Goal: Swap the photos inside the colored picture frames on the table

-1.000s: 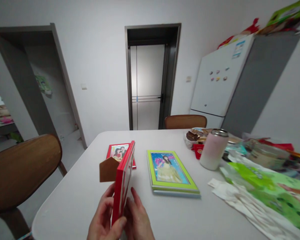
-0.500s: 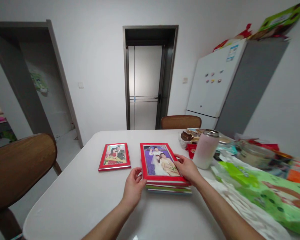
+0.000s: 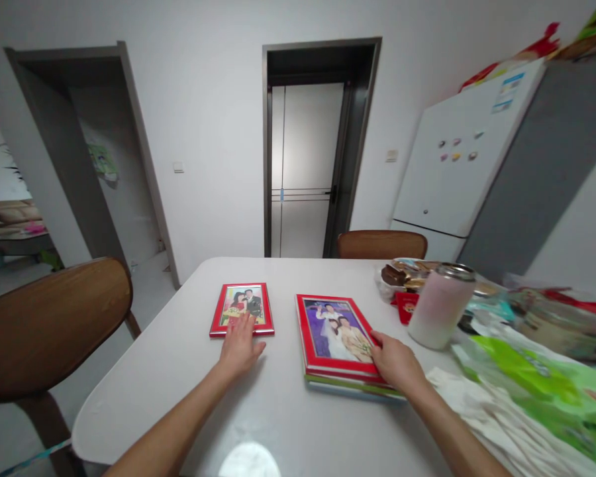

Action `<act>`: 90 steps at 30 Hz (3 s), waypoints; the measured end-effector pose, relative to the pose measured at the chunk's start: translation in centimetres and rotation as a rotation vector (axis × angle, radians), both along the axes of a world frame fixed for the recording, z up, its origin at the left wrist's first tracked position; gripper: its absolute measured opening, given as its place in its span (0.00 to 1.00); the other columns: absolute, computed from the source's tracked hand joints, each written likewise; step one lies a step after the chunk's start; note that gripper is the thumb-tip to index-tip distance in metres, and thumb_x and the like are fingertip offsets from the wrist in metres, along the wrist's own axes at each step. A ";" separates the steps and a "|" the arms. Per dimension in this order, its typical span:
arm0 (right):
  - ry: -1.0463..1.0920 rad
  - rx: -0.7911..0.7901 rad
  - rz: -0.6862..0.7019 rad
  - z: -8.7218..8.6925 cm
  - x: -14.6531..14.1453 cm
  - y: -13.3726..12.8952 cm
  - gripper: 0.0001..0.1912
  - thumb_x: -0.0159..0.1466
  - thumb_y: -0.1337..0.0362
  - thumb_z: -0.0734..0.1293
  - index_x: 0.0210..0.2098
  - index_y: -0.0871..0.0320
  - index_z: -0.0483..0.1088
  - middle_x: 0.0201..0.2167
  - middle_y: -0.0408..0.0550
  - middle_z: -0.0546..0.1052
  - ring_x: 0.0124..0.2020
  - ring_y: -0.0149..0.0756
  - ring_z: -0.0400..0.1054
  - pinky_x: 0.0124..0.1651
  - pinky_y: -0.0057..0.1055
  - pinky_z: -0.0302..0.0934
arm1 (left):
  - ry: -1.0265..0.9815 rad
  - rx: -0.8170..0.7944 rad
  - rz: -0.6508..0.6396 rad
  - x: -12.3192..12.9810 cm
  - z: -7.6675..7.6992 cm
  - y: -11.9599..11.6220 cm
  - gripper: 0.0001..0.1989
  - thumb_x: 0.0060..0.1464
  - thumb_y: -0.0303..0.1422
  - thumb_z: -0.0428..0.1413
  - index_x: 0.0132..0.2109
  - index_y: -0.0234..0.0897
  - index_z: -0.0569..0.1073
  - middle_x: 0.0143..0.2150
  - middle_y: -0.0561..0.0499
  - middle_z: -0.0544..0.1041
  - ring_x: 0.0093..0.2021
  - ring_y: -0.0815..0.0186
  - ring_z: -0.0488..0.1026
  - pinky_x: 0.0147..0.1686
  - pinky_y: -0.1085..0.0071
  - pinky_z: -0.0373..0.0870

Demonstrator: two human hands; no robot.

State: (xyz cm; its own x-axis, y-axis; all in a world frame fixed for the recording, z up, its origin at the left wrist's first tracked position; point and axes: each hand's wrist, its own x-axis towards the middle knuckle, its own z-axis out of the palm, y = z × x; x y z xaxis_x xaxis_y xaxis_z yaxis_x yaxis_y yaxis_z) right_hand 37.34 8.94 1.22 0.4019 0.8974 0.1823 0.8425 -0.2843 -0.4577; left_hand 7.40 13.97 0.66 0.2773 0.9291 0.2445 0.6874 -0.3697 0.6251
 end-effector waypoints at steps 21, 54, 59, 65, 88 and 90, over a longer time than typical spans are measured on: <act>0.252 0.371 0.413 -2.9 -17.6 -5.0 0.23 0.56 0.59 0.56 0.50 0.58 0.60 0.53 0.55 0.61 0.55 0.42 0.53 0.54 0.44 0.50 | 0.142 0.263 -0.211 -6.3 -2.1 -13.1 0.17 0.35 0.31 0.58 0.37 0.34 0.66 0.43 0.41 0.70 0.45 0.52 0.66 0.45 0.56 0.62; -0.114 0.115 0.796 -2.7 -21.3 -5.9 0.18 0.57 0.63 0.56 0.46 0.55 0.66 0.52 0.57 0.61 0.51 0.45 0.56 0.51 0.44 0.52 | 0.200 0.366 0.187 -12.6 -6.8 -13.7 0.29 0.47 0.32 0.52 0.56 0.34 0.53 0.52 0.40 0.66 0.51 0.55 0.63 0.48 0.53 0.62; -0.120 0.084 0.790 -2.7 -21.3 -5.8 0.18 0.56 0.63 0.56 0.46 0.54 0.65 0.52 0.57 0.61 0.52 0.45 0.55 0.51 0.44 0.51 | 0.243 0.356 0.162 -12.6 -6.4 -13.8 0.30 0.48 0.32 0.52 0.57 0.34 0.51 0.52 0.39 0.65 0.52 0.54 0.61 0.48 0.53 0.61; -0.128 0.055 0.778 -2.7 -21.3 -5.9 0.18 0.56 0.63 0.57 0.46 0.54 0.66 0.52 0.57 0.60 0.52 0.45 0.54 0.52 0.43 0.50 | 0.233 0.276 0.132 -12.6 -6.3 -13.9 0.31 0.48 0.30 0.52 0.58 0.35 0.48 0.55 0.38 0.62 0.55 0.54 0.57 0.50 0.50 0.57; -0.129 0.036 0.648 -1.4 -20.0 -1.4 0.13 0.55 0.68 0.58 0.37 0.61 0.70 0.38 0.53 0.69 0.41 0.38 0.60 0.45 0.31 0.54 | 0.240 -0.120 -0.127 -11.1 0.2 -12.2 0.27 0.43 0.29 0.56 0.52 0.32 0.60 0.55 0.41 0.62 0.55 0.59 0.56 0.55 0.59 0.50; -0.173 0.000 0.634 -1.3 -19.8 -0.9 0.12 0.54 0.69 0.58 0.33 0.60 0.72 0.35 0.52 0.70 0.40 0.38 0.60 0.43 0.30 0.54 | 0.235 -0.119 -0.132 -11.1 0.2 -12.1 0.23 0.43 0.29 0.56 0.48 0.34 0.64 0.55 0.42 0.62 0.55 0.59 0.56 0.55 0.60 0.50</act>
State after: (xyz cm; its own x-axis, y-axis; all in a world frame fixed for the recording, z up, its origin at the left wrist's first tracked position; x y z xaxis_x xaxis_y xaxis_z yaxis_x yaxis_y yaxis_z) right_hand 17.56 8.05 -0.04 -0.2401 0.9505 0.1971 0.9081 0.2917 -0.3005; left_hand -3.73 1.86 0.91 0.4343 0.8993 0.0510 0.7692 -0.3998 0.4985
